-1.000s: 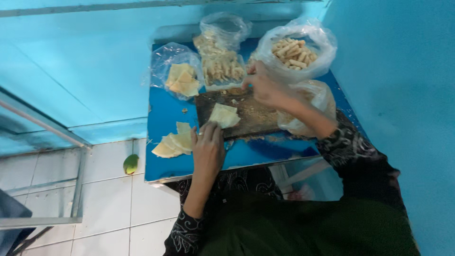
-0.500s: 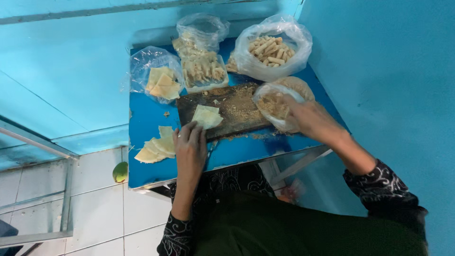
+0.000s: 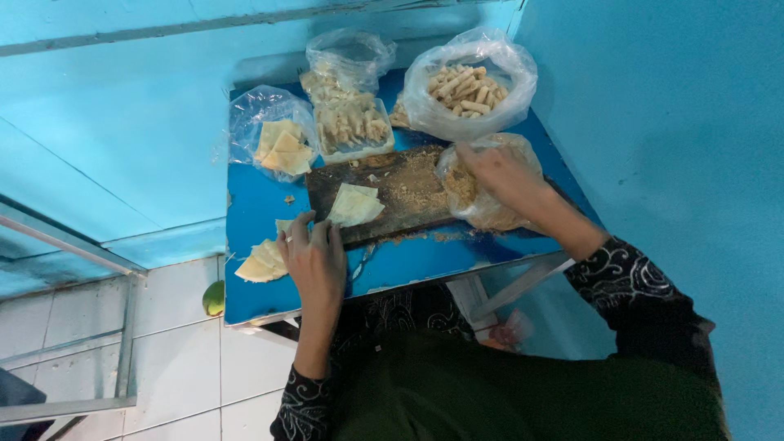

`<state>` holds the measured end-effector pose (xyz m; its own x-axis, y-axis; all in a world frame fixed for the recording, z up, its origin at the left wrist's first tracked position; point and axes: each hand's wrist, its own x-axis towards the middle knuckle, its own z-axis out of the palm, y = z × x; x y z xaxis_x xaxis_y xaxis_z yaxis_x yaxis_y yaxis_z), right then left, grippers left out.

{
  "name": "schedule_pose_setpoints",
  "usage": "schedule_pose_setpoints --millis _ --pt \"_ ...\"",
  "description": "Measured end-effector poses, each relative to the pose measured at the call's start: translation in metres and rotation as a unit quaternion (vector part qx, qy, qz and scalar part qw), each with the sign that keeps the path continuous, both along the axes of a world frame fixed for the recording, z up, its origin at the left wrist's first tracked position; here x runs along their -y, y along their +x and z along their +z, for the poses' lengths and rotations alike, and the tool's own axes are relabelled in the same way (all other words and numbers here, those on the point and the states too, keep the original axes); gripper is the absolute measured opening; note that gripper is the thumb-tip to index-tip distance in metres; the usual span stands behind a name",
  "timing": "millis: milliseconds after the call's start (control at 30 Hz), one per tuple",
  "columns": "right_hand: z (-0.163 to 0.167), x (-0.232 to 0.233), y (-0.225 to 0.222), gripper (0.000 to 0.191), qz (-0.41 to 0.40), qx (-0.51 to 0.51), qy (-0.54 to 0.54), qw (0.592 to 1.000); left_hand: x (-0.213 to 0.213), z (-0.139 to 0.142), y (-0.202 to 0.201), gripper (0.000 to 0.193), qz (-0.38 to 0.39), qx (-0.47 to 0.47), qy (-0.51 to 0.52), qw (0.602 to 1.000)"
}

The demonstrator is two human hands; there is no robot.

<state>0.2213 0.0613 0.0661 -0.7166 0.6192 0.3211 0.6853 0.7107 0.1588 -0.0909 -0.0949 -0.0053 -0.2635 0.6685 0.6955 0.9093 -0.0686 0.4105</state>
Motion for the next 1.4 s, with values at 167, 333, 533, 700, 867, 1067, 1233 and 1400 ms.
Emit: schedule_pose_setpoints --millis 167,333,533,700,867,1067,1233,1400 --pt "0.007 0.004 -0.001 0.046 0.006 -0.002 -0.041 0.999 0.002 -0.001 -0.002 0.016 0.017 0.002 -0.025 1.000" --pt "0.005 0.012 0.000 0.020 0.026 -0.050 -0.020 0.998 -0.001 -0.001 -0.005 0.015 0.023 0.006 -0.024 0.999" --pt "0.014 0.011 -0.019 0.019 -0.013 -0.098 -0.065 0.993 -0.008 0.001 -0.009 0.013 0.033 -0.002 -0.030 0.999" --pt "0.023 0.023 -0.068 0.026 -0.006 -0.178 -0.099 0.979 -0.010 0.001 -0.011 0.011 0.038 -0.005 -0.024 0.999" --pt "-0.001 0.040 -0.145 0.025 0.119 -0.284 -0.200 0.930 -0.012 0.003 -0.010 0.013 0.038 -0.017 -0.022 0.999" --pt "-0.036 0.067 -0.179 0.023 0.164 -0.133 -0.004 0.977 -0.013 0.007 -0.012 0.010 0.014 -0.009 -0.004 1.000" --pt "-0.019 0.059 -0.157 0.028 0.079 -0.237 -0.003 0.968 -0.012 0.011 -0.012 0.008 0.012 -0.003 0.015 1.000" --pt "-0.014 0.060 -0.142 0.022 0.017 -0.206 -0.075 0.975 -0.014 0.016 -0.008 0.009 0.008 0.005 0.013 1.000"
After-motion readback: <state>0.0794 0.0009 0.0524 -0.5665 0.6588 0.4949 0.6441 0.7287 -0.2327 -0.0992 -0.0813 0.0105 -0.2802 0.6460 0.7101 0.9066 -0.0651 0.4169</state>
